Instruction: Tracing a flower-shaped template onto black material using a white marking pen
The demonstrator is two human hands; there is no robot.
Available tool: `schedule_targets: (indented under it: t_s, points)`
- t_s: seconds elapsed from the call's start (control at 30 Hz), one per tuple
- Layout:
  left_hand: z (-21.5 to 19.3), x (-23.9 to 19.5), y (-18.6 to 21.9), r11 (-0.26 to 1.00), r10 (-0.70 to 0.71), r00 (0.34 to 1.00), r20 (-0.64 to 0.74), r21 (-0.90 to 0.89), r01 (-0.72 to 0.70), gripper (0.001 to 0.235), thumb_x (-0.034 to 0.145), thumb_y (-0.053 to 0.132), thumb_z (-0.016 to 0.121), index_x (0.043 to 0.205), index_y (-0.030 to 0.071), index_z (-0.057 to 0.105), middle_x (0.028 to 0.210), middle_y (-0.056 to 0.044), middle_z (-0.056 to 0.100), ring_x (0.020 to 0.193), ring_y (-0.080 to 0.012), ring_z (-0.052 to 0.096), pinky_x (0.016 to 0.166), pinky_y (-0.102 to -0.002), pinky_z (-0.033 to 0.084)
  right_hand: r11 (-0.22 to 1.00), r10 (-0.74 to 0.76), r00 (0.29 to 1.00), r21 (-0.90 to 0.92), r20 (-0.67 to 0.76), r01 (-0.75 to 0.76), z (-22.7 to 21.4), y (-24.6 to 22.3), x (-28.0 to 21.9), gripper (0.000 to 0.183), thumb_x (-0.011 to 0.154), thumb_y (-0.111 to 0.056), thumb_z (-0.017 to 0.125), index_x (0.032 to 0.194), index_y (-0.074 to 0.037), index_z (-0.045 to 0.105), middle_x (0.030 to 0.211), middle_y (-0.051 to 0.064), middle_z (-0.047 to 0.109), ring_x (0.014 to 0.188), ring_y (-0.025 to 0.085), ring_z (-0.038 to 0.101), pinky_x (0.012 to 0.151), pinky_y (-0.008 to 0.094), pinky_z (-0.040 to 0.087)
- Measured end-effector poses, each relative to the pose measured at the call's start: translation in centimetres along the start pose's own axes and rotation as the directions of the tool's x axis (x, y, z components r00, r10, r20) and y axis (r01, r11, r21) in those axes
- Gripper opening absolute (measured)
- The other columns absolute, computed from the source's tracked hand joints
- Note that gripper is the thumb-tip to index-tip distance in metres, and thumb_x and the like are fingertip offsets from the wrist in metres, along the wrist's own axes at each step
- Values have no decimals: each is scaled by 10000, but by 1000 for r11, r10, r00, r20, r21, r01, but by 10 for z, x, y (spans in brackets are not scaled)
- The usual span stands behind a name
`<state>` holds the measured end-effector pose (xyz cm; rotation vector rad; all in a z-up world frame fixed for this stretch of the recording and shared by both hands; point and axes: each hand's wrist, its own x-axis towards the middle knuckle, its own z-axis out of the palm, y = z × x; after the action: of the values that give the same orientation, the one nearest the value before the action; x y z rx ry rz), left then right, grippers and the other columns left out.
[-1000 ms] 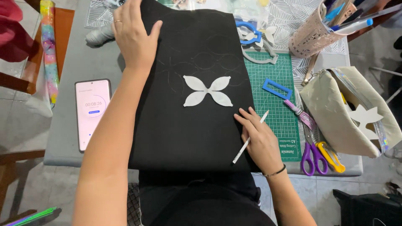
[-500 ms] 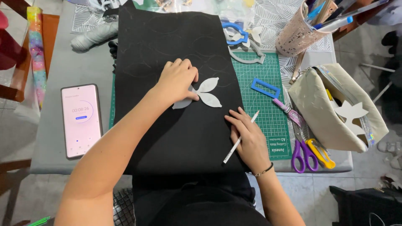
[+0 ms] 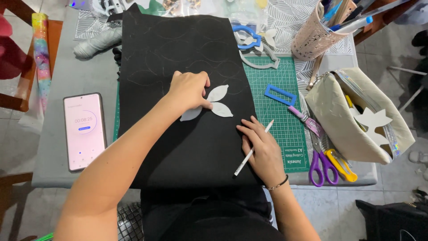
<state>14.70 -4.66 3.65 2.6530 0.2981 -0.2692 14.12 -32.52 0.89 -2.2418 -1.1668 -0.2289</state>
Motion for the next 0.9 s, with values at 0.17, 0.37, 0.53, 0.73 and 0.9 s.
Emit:
schedule_targets:
  t_s: [0.17, 0.37, 0.53, 0.73, 0.9]
  points:
    - [16, 3, 1, 999, 36, 998, -48, 33, -34, 495, 644, 334, 934, 1008, 129, 668, 815, -21, 716, 946, -322, 679, 884, -498, 394, 1000, 12, 1000, 9, 6, -12, -4, -2, 2, 279, 985, -129, 624, 1240, -179, 725, 1300, 15, 702, 1315, 273, 612, 1068, 406, 506]
    - [34, -9, 16, 995, 94, 993, -71, 21, -93, 515, 669, 383, 907, 1031, 135, 636, 890, -39, 696, 943, -324, 698, 831, -462, 445, 999, 38, 999, 17, 22, -39, -8, -4, 4, 292, 991, -163, 638, 1276, -169, 700, 1296, 22, 695, 1306, 267, 619, 1017, 385, 533]
    - [11, -35, 8, 983, 184, 959, -214, 38, -180, 639, 700, 413, 886, 1174, 96, 599, 987, -101, 668, 982, -367, 685, 808, -491, 493, 1000, 30, 999, -3, 28, -30, -6, -3, 0, 264, 1010, -230, 645, 1264, -183, 702, 1304, 2, 688, 1319, 251, 610, 1002, 371, 538]
    - [18, -89, -17, 995, -9, 925, -381, 84, 45, 540, 765, 466, 837, 1119, 100, 658, 1044, -110, 622, 1001, -383, 656, 818, -493, 507, 1000, 17, 999, -6, 34, -17, -6, -3, 3, 221, 1003, -219, 658, 1208, -173, 729, 1283, 17, 704, 1310, 276, 616, 1001, 384, 536]
    - [50, -97, -14, 992, -116, 898, -425, -13, 122, 527, 720, 436, 875, 1073, 126, 636, 1072, -59, 537, 1037, -346, 591, 829, -457, 459, 999, 21, 999, -42, 34, -19, -4, -3, 1, 212, 1003, -215, 664, 1200, -184, 735, 1284, 12, 705, 1310, 268, 619, 1011, 376, 534]
